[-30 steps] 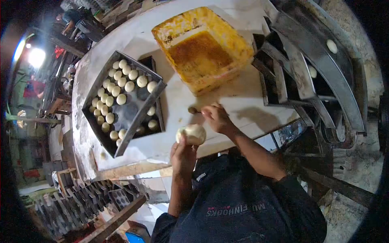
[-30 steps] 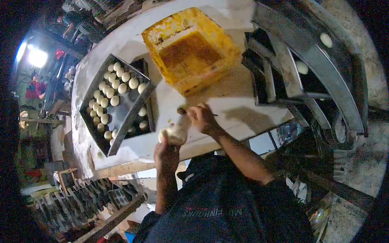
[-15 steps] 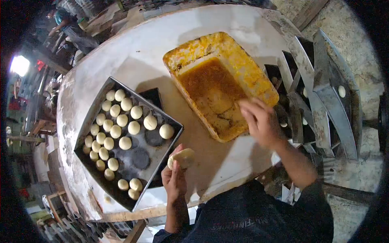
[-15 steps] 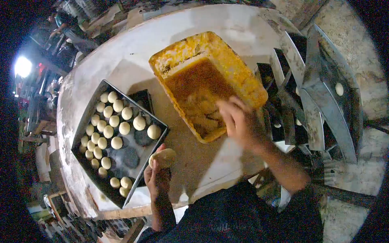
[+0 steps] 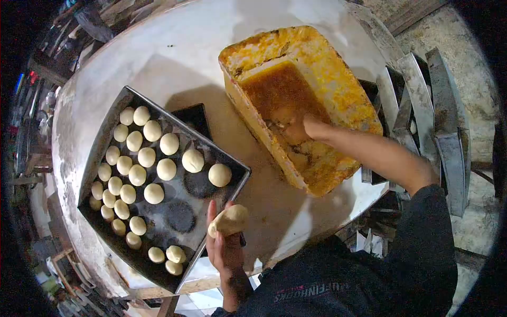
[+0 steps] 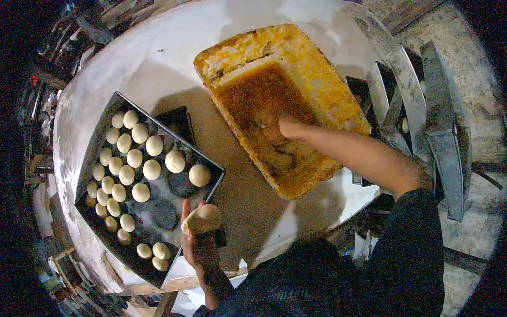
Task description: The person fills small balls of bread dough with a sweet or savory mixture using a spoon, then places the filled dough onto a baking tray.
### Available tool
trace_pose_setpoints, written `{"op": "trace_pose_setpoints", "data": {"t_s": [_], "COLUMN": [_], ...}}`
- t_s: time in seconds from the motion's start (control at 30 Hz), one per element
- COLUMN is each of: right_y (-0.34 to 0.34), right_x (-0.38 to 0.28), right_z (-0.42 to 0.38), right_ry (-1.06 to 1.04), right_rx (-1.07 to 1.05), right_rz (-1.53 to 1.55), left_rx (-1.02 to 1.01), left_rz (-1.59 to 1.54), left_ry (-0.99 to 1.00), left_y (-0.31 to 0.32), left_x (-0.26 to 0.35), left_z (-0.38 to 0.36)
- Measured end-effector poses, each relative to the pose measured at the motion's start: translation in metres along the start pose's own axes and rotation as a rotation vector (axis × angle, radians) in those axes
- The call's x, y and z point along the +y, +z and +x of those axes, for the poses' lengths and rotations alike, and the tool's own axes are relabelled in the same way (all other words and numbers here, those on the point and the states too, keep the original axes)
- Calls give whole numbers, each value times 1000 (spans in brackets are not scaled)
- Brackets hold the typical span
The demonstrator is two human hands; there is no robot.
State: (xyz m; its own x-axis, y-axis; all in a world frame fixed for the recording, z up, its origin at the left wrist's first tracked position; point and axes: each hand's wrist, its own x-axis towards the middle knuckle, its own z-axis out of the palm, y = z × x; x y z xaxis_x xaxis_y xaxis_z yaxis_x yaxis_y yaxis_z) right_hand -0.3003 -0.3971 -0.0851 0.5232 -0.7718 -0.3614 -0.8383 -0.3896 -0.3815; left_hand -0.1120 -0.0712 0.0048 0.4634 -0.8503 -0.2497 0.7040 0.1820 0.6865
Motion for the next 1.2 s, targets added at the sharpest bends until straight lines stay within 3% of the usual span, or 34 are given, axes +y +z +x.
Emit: {"op": "trace_pose_setpoints", "data": {"t_s": [0.1, 0.2, 0.3, 0.43, 0.5, 0.53, 0.6, 0.63, 0.7, 0.83, 0.9, 0.93, 1.0, 1.07, 1.13, 1.17, 1.2], "right_y": [-8, -64, -119, -126, -109, -96, -67, -51, -15, 66, 80, 76, 79, 102, 76, 60, 47], "right_x": [-14, -40, -59, -64, -68, -73, -84, -82, -75, -59, -55, -53, -46, -30, -47, -59, -66], "right_z": [9, -23, -88, -165, -201, -215, -239, -250, -265, -267, -263, -257, -254, -246, -268, -284, -299], "right_ry": [133, 336, 219, 68, -282, -286, -581, -586, -593, -497, -461, -140, 178, -204, -450, -453, -440], "right_rx": [-99, -322, -404, -422, -210, -220, 328, 319, 404, 479, 491, 249, -10, 380, 570, 578, 452], "right_rz": [297, 664, 934, 998, 797, 807, 331, 351, -41, -14, 60, 352, 625, 250, 172, 172, 534], "left_rx": [-57, -49, -75, -62, -92, -103, -125, -157, -158, 66, 230, 253, 179, 117, 42, 36, -29], "left_rz": [61, 139, 131, 81, -24, -63, -120, -186, -190, -56, -44, -55, -29, -36, -34, -32, -28], "left_ry": [17, 33, 16, -57, -141, -218, -259, -304, -306, -322, -175, -149, -83, -45, -37, -32, -43], "left_y": [22, 39, 54, 86, 98, 94, 94, 92, 81, 50, 39, 36, 36, 46, 56, 59, 61], "left_x": [7, 4, 5, 2, -3, -11, -15, -16, -21, -40, -53, -52, -50, -49, -53, -60, -69], "left_z": [6, 11, 16, 17, 11, 9, -3, -10, -22, -43, -54, -60, -73, -87, -102, -110, -117]}}
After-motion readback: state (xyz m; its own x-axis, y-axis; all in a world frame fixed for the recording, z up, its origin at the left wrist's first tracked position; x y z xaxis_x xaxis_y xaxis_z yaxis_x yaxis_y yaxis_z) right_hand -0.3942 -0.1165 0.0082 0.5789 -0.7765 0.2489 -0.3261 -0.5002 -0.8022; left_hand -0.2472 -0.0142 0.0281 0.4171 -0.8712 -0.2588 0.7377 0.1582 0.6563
